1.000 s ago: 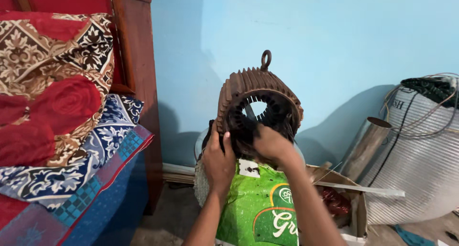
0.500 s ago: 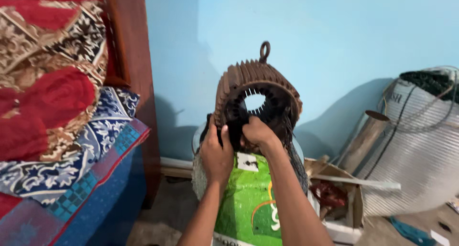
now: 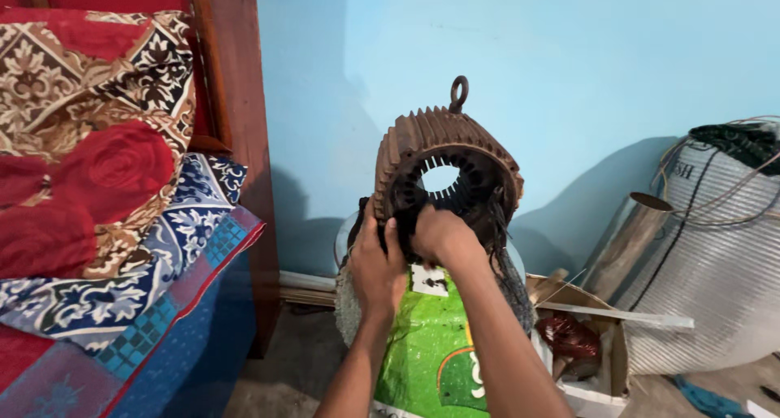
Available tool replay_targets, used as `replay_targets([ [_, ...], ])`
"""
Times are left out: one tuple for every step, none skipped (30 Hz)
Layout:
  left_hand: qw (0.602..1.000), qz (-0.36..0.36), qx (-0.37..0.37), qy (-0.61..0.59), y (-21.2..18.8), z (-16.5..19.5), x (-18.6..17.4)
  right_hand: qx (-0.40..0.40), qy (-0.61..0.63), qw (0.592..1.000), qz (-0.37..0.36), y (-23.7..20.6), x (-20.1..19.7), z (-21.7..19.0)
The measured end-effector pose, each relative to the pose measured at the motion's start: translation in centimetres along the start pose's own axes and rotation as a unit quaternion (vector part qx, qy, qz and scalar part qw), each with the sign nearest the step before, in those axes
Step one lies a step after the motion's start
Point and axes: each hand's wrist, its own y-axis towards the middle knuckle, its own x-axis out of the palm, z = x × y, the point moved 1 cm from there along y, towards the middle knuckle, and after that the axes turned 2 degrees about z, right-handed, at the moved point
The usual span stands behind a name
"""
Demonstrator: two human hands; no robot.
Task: The person works on an electric motor stator housing set on a sack on the floor, holding the housing steady with one hand while using a small hand tool to scrape and clean the slots inside the stator, working around the inner ring slot by slot throughout the episode.
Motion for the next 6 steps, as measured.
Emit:
replay_targets([
  [1.000, -0.003, 0.008, 0.001, 0.2, -0.2, -0.2, 0.021, -0.013, 1.000, 0.015, -2.0, 0.6, 0.0],
  [1.000, -0.005, 0.012, -0.001, 0.1, -0.4, -0.1, 0.043, -0.031, 0.998, 0.029, -4.0, 0.6, 0.3],
  [1.000, -0.005, 0.014, -0.005, -0.1, -0.5, 0.1, 0.046, -0.037, 0.998, -0.010, -5.5, 0.0, 0.6],
  [1.000, -0.001, 0.012, -0.011, -0.1, -0.6, 0.3, 0.047, -0.041, 0.997, -0.048, -6.6, -1.0, 0.5],
  [1.000, 0.003, 0.012, -0.014, 0.0, -0.8, 0.4, 0.046, -0.043, 0.995, -0.084, -7.3, -2.1, 0.1],
  [1.000, 0.005, 0.010, -0.015, -0.1, -0.9, 0.3, 0.019, -0.047, 0.997, -0.064, -7.5, -3.5, -0.9],
])
